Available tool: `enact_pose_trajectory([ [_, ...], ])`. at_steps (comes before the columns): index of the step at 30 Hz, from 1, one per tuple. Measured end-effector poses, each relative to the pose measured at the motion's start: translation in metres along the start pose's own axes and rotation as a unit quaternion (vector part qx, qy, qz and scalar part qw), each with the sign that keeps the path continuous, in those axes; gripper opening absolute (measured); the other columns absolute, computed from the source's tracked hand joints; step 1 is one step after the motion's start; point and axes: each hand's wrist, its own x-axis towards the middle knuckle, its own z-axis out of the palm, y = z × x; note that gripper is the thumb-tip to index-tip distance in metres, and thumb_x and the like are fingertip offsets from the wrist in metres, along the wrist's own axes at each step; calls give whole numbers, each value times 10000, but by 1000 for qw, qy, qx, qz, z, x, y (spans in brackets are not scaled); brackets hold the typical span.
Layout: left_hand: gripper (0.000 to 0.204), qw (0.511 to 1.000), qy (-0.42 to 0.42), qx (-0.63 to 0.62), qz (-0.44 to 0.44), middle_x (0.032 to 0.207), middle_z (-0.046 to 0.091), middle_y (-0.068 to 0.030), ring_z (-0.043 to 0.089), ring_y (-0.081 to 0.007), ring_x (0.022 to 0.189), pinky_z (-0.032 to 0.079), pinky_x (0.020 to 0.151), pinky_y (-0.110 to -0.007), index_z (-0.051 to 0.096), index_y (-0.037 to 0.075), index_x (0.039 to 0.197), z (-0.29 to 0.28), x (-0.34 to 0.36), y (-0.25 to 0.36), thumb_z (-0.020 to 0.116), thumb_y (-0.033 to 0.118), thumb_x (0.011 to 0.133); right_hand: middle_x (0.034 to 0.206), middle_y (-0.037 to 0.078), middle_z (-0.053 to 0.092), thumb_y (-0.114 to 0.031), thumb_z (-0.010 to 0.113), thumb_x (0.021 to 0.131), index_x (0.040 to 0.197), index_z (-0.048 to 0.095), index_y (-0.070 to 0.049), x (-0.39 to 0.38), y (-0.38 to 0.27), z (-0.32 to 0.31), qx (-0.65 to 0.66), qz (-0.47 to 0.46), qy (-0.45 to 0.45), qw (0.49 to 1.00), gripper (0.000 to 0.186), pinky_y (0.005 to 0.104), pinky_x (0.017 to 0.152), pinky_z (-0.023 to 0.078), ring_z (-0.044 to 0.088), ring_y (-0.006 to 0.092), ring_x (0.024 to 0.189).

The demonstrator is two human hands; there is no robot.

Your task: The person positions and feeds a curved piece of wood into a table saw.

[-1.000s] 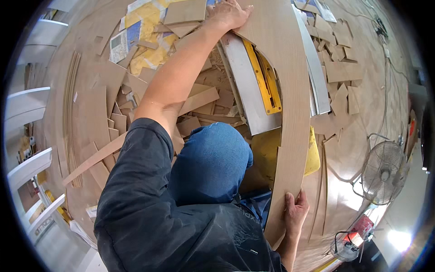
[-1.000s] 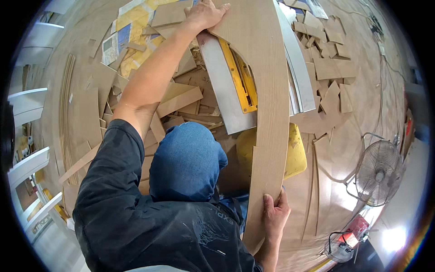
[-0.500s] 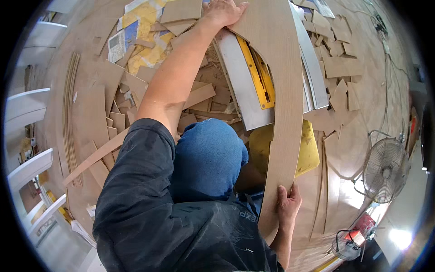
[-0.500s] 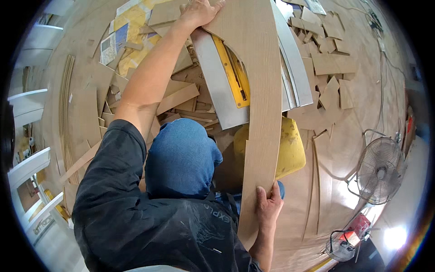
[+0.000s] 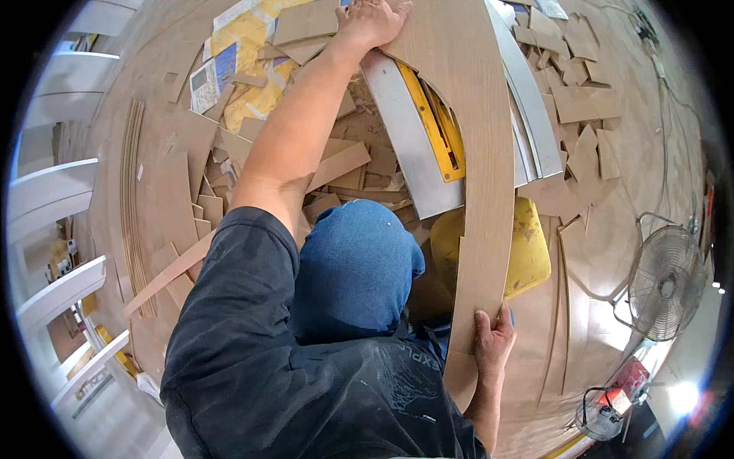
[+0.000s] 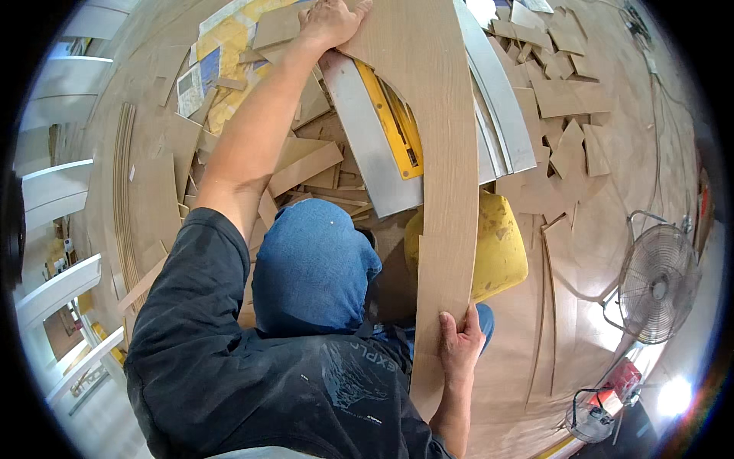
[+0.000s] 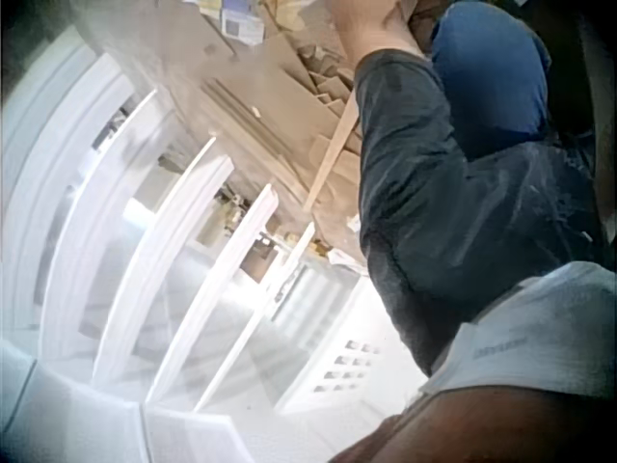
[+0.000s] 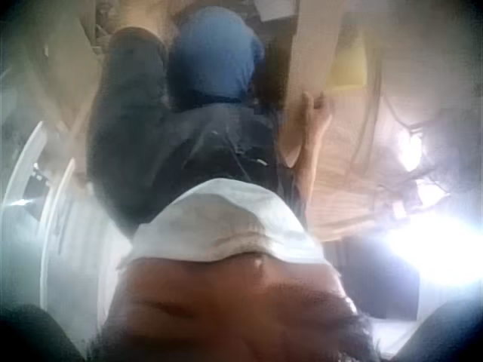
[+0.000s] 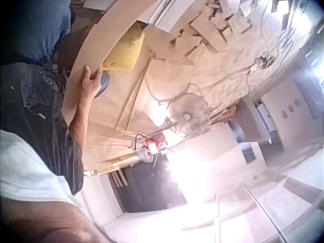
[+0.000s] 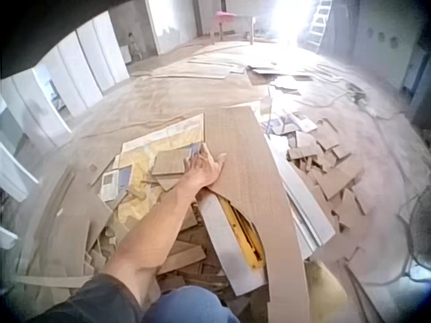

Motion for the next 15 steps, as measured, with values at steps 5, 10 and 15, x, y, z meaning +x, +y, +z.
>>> enact_pose_trajectory([
  [5,953,1000,-2,12,6,1566,351,-328,352,-409,1475,258,1209,-543,215,-121,1547,2,1,-2,441,619,990,1139,106,714,-94,673,956,1385,561,21,0,0,-2,15,1,-17,1000,458,300,905,527,647,149,1028],
  [10,933,1000,-8,-11,11,1545,380,-334,374,-426,1456,261,1206,-547,233,-128,1536,-8,-9,5,445,601,992,1147,113,714,-125,689,956,1391,559,16,2,3,-5,5,3,-22,1000,476,309,913,527,646,152,1034],
  [15,918,999,43,-8,23,1520,403,-346,398,-441,1432,268,1202,-539,263,-132,1519,3,-9,0,458,592,990,1095,152,744,-127,720,925,1362,586,7,3,5,-5,11,3,-4,1000,476,321,900,539,678,166,1005],
])
